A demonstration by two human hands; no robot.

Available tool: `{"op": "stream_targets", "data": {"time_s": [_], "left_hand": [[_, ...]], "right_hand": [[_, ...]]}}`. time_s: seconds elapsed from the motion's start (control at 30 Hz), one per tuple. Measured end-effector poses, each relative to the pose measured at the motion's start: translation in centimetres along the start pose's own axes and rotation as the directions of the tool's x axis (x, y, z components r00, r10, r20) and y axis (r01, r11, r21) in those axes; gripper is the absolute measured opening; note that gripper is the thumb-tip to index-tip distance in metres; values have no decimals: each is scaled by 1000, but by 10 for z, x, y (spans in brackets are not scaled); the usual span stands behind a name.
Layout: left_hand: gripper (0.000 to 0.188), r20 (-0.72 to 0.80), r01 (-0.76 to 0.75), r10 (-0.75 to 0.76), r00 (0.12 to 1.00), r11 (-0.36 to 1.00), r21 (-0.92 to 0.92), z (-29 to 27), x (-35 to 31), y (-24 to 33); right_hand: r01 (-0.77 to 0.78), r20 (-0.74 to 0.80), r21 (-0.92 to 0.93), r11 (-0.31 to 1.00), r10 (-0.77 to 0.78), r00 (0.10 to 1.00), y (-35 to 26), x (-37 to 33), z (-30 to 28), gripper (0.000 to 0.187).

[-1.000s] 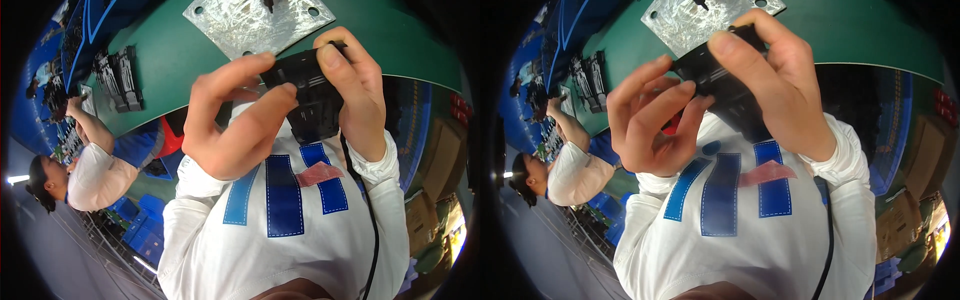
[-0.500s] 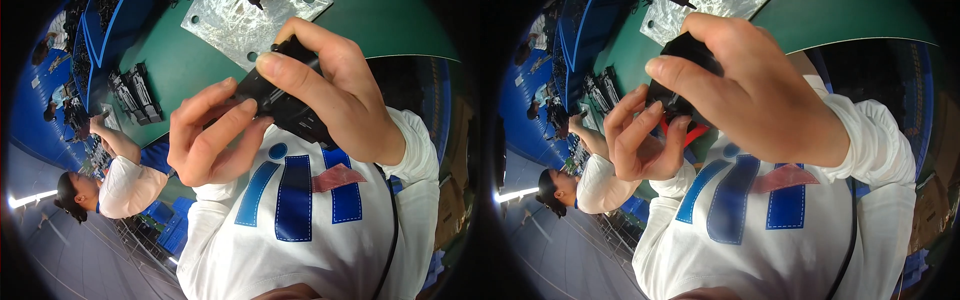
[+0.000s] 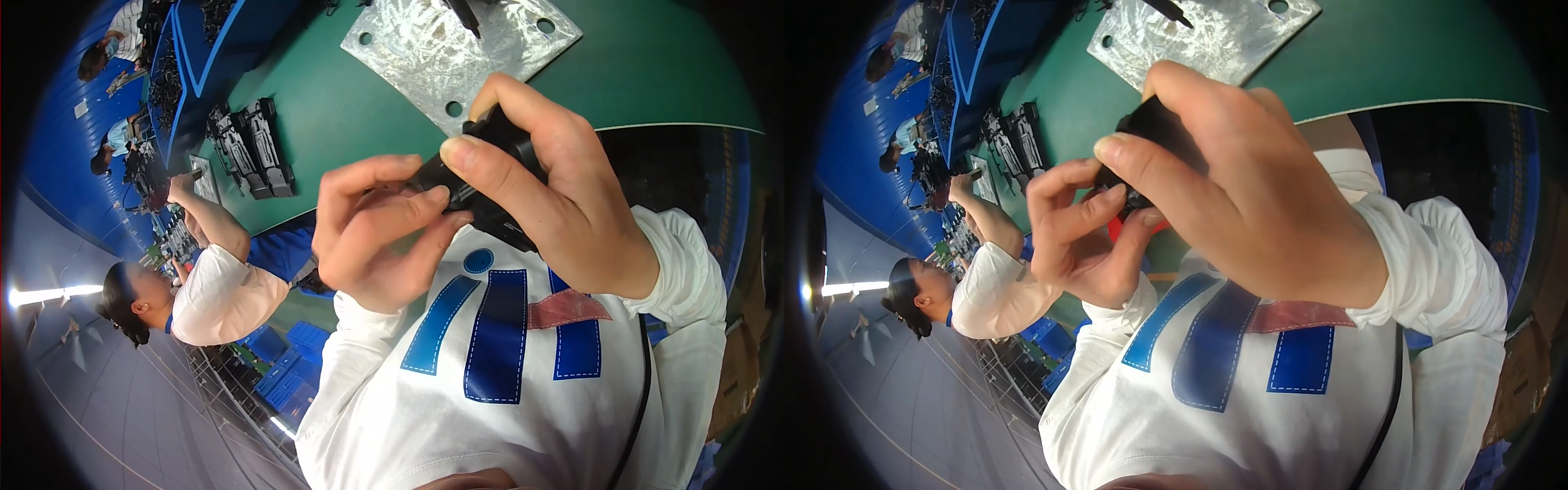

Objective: Assembling plastic toy car components and securing parts with a heat-sealing tool.

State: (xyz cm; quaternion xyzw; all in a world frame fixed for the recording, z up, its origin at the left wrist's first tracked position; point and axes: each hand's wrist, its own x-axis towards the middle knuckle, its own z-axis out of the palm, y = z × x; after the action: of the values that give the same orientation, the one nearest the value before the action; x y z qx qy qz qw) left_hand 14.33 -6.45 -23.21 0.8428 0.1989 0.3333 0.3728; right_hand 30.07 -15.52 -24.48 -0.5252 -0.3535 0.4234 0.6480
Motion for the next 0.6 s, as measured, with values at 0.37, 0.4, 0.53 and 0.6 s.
{"op": "stream_targets", "data": {"time_s": [0.37, 0.4, 0.53, 0.6], "left_hand": [[36, -21, 8, -10, 1000, 994, -107, -3, -6, -8], [33, -56, -3, -4, 998, 992, -127, -3, -8, -10], [51, -124, 200, -302, 945, 836, -511, 0, -7, 3], [46, 121, 395, -382, 916, 811, -432, -13, -6, 5]], "right_hand": [[-71, 10, 75, 995, 70, 997, -5, 0, 5, 20], [-45, -7, 84, 995, 46, 999, -3, -1, 7, 20], [106, -10, -7, 994, -106, 994, 1, 0, 10, 24], [139, -19, -54, 989, -141, 990, 0, 0, 12, 29]]}}
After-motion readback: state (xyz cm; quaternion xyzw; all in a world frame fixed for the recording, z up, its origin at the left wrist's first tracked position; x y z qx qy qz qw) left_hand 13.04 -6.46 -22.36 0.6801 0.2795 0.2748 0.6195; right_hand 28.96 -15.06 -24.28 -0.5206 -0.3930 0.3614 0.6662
